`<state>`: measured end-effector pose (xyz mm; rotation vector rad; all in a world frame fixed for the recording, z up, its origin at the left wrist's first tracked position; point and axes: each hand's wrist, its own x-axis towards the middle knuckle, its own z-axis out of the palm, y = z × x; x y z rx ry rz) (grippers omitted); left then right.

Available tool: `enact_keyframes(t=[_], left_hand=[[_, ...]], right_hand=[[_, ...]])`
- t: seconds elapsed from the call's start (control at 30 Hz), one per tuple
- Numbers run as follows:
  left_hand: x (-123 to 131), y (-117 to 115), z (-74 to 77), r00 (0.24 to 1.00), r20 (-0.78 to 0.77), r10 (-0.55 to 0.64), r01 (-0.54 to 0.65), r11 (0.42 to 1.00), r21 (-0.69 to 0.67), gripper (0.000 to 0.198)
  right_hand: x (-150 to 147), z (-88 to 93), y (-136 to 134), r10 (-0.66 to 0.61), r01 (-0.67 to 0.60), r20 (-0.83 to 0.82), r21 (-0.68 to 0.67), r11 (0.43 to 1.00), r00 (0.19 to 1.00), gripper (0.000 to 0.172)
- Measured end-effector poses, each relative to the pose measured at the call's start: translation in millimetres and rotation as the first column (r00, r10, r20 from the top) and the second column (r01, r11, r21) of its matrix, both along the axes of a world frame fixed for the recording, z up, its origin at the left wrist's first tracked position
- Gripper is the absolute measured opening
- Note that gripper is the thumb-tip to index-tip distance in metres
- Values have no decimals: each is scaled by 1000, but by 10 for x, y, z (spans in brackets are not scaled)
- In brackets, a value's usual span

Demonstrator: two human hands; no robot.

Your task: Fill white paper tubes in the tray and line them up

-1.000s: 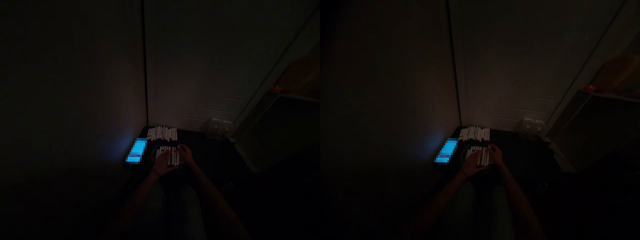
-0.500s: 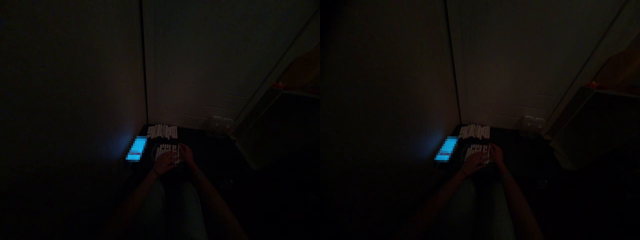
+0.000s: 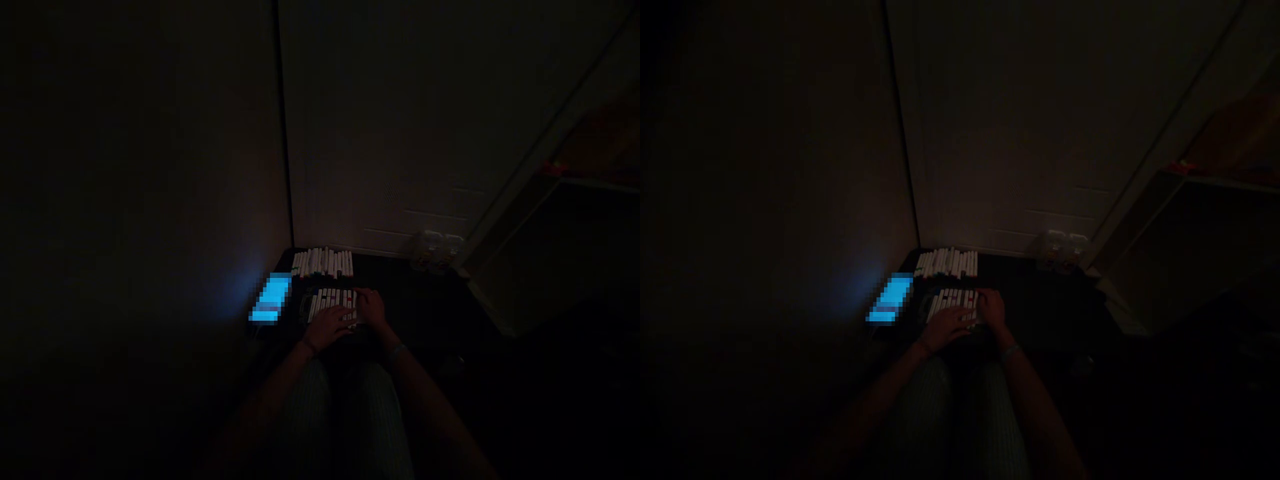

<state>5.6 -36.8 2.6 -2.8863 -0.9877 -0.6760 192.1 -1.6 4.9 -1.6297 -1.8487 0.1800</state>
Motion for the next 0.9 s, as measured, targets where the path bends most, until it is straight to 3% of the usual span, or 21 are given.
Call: enact_keyframes(t=[0.2,0.47,0.9], left_hand=[[5,32,-60,1000,-11,-16,16,1000,-27,34],[4,5,19,1000,-6,-25,25,998,-52,34],[-2,-3,12,1000,-3,2,-2,998,-60,36]], right_hand=[[-23,53,-18,28,-27,68,-20,999,997,36],[-32,42,-13,17,-16,39,-36,999,999,35],[-56,31,-2,-26,25,87,6,1000,996,32]])
